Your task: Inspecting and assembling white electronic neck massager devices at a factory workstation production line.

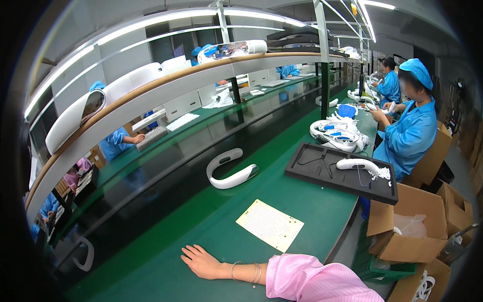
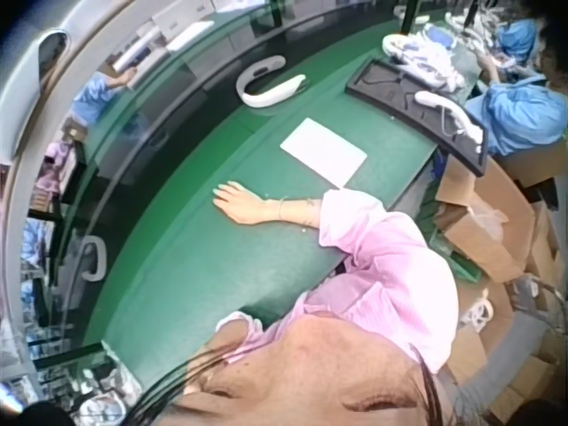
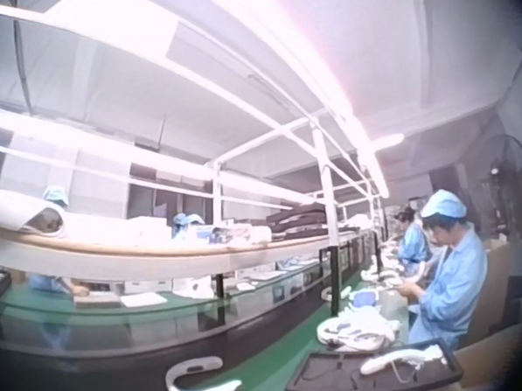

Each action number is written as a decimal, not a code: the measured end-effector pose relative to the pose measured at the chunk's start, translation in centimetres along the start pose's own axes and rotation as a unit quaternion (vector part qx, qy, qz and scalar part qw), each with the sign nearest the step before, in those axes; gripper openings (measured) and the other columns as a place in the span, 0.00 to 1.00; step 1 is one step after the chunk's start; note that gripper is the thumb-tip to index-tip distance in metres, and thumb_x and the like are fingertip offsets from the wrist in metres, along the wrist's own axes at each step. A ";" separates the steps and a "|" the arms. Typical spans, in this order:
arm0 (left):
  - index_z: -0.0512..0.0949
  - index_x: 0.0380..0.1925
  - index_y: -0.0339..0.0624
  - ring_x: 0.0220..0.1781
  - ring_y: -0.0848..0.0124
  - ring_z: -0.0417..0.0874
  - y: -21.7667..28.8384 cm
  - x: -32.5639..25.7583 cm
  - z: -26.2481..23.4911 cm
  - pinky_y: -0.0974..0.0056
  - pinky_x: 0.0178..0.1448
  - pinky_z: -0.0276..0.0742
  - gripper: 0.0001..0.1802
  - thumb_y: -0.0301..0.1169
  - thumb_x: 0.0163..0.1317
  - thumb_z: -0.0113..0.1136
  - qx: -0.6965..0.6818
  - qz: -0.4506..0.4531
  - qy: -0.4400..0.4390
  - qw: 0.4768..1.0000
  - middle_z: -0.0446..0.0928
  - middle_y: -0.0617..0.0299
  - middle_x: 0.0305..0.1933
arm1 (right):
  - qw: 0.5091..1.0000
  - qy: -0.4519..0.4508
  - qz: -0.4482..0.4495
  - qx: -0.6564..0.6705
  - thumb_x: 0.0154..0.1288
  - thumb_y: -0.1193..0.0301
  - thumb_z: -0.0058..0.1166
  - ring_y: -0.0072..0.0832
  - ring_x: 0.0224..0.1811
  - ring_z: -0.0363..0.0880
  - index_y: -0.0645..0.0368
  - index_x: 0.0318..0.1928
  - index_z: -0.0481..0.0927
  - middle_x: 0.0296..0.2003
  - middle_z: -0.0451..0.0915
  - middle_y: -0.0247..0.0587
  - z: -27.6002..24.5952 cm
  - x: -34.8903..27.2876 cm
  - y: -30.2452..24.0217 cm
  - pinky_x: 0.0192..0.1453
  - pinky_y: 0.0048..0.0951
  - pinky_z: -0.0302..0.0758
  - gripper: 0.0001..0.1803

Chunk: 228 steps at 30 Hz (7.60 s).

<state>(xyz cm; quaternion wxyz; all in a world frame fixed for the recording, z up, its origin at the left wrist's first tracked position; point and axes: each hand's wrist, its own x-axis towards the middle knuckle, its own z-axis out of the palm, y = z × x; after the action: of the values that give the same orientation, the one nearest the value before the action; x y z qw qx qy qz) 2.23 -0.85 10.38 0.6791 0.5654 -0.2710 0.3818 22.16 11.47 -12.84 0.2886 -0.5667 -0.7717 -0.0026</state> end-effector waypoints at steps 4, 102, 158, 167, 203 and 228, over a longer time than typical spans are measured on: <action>0.77 0.37 0.36 0.37 0.57 0.72 0.2 -0.2 0.3 0.56 0.37 0.68 0.15 0.39 0.63 0.53 0.012 0.001 -0.003 1.000 0.74 0.48 0.40 | 1.000 0.005 -0.005 -0.002 0.60 0.74 0.48 0.49 0.67 0.57 0.69 0.57 0.67 0.62 0.62 0.59 0.2 -0.1 0.2 0.71 0.46 0.51 0.24; 0.62 0.60 0.42 0.70 0.59 0.57 -0.4 -16.1 -50.8 0.46 0.69 0.54 0.38 0.40 0.50 0.64 0.856 -0.423 0.232 0.186 0.63 0.58 0.64 | 0.998 -0.021 0.027 -0.050 0.59 0.68 0.52 0.43 0.63 0.62 0.62 0.53 0.68 0.57 0.65 0.51 -1.3 0.8 -0.8 0.67 0.44 0.56 0.22; 0.61 0.53 0.26 0.29 0.62 0.82 -5.0 -5.7 1.1 0.64 0.31 0.79 0.28 0.41 0.63 0.41 0.084 -0.316 0.396 0.858 0.76 0.46 0.35 | 0.612 -0.052 0.302 0.729 0.48 0.70 0.56 0.30 0.28 0.76 0.65 0.54 0.67 0.26 0.74 0.42 -11.0 -9.7 -4.8 0.35 0.30 0.74 0.30; 0.63 0.48 0.29 0.27 0.64 0.81 -5.8 -2.6 0.4 0.66 0.28 0.78 0.22 0.38 0.64 0.39 0.082 -0.267 0.443 0.852 0.76 0.48 0.35 | 0.610 -0.086 0.349 0.706 0.63 0.64 0.54 0.29 0.39 0.79 0.63 0.55 0.68 0.38 0.77 0.43 -11.8 -8.2 -5.4 0.45 0.30 0.78 0.24; 0.56 0.51 0.29 0.26 0.59 0.81 -6.8 -3.1 1.2 0.60 0.30 0.79 0.27 0.39 0.59 0.47 0.114 -0.281 0.386 0.871 0.74 0.43 0.35 | 0.578 -0.081 0.359 0.729 0.61 0.64 0.58 0.20 0.35 0.74 0.61 0.45 0.72 0.32 0.74 0.33 -8.9 -9.4 -5.3 0.39 0.24 0.74 0.17; 0.66 0.52 0.37 0.41 0.68 0.79 -8.7 -12.3 -9.1 0.64 0.44 0.77 0.25 0.45 0.65 0.55 0.252 -0.157 0.585 0.755 0.75 0.58 0.43 | 0.785 -0.175 0.123 0.582 0.72 0.64 0.39 0.23 0.43 0.66 0.65 0.70 0.43 0.49 0.61 0.42 -20.2 -8.4 -10.6 0.44 0.22 0.70 0.35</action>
<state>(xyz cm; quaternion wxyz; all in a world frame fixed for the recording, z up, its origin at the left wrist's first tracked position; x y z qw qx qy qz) 1.87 4.81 -6.29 0.5888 0.4172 0.3769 0.5807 23.38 -6.32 3.66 0.4216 -0.3720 -0.5879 0.5817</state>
